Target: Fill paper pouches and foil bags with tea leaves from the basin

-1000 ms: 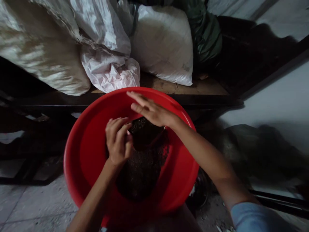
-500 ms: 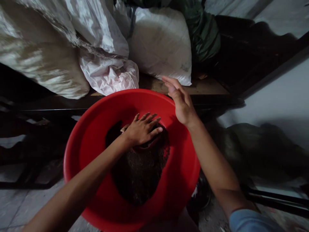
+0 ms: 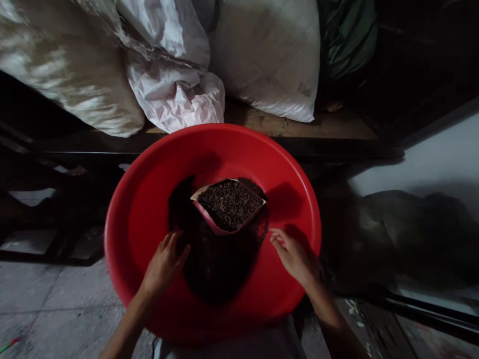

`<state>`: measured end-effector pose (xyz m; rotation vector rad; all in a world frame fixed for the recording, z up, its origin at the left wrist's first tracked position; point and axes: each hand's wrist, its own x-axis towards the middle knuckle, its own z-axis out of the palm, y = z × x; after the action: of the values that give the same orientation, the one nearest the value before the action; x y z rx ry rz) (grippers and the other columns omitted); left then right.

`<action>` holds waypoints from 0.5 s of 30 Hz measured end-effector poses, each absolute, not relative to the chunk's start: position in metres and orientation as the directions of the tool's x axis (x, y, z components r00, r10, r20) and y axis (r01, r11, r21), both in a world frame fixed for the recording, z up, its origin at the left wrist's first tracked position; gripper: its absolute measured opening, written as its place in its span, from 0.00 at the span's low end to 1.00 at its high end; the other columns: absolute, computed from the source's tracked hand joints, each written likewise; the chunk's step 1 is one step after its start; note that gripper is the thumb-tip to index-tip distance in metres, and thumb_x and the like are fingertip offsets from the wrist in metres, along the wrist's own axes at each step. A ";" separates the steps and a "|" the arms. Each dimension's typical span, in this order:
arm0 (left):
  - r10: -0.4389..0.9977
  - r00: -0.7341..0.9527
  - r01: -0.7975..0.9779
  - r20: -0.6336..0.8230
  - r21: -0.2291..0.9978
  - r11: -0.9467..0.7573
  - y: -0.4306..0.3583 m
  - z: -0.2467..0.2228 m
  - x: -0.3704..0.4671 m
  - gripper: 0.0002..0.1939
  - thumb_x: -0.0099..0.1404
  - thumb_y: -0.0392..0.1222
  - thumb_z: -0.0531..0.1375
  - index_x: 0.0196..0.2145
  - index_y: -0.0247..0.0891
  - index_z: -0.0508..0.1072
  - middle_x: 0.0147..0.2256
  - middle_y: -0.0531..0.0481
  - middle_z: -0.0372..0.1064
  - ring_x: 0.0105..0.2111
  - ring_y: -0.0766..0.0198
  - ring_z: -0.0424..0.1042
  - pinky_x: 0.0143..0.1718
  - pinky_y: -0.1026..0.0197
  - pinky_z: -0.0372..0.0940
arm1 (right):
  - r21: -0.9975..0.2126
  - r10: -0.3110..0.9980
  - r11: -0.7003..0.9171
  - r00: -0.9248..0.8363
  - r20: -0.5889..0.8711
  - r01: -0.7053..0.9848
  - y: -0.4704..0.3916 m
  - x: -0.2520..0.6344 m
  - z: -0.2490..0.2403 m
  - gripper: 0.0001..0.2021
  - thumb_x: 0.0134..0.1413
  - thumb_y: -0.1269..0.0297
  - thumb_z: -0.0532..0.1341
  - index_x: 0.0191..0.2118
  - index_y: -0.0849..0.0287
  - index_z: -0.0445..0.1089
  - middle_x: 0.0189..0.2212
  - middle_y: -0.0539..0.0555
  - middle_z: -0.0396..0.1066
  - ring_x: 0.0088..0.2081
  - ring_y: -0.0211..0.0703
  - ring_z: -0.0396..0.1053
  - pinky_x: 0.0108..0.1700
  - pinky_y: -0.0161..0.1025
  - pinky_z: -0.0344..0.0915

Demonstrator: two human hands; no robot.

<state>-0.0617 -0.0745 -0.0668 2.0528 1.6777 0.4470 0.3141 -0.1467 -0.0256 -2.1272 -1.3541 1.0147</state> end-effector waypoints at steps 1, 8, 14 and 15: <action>0.970 0.217 0.850 -0.114 0.510 -0.130 -0.077 -0.077 -0.064 0.30 0.71 0.58 0.56 0.64 0.38 0.66 0.64 0.34 0.65 0.61 0.40 0.70 0.62 0.37 0.67 | -0.656 0.902 -0.422 0.216 -0.374 0.626 -0.147 0.309 -0.025 0.21 0.66 0.49 0.51 0.56 0.51 0.72 0.54 0.62 0.78 0.57 0.58 0.76 0.61 0.53 0.70; 0.422 0.544 0.839 -0.726 0.479 -0.258 -0.085 -0.095 -0.054 0.61 0.54 0.61 0.71 0.76 0.41 0.48 0.76 0.29 0.33 0.72 0.29 0.51 0.68 0.36 0.58 | -0.450 0.643 -0.293 -0.174 -0.746 0.844 -0.130 0.257 -0.028 0.30 0.69 0.54 0.56 0.68 0.67 0.65 0.64 0.70 0.69 0.67 0.58 0.67 0.68 0.47 0.61; 0.373 0.625 0.779 -0.686 0.517 -0.355 -0.092 -0.098 -0.027 0.54 0.57 0.53 0.68 0.75 0.41 0.51 0.75 0.38 0.46 0.75 0.33 0.40 0.74 0.37 0.43 | -0.415 0.517 -0.380 -0.182 -0.837 0.827 -0.147 0.178 -0.050 0.57 0.44 0.60 0.76 0.75 0.75 0.51 0.70 0.81 0.55 0.71 0.74 0.58 0.69 0.53 0.60; 0.404 0.627 0.779 -0.666 0.533 -0.331 -0.095 -0.099 -0.020 0.50 0.58 0.49 0.66 0.74 0.41 0.54 0.74 0.39 0.49 0.74 0.33 0.43 0.74 0.36 0.41 | -0.407 0.536 -0.432 -0.134 -0.834 0.805 -0.151 0.166 -0.053 0.60 0.40 0.66 0.76 0.76 0.77 0.47 0.72 0.84 0.50 0.73 0.76 0.53 0.71 0.54 0.56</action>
<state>-0.0197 -0.0952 -0.0994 1.9564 0.9330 -0.5291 0.1658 -0.1508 -0.0530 -2.2072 -1.7699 1.8647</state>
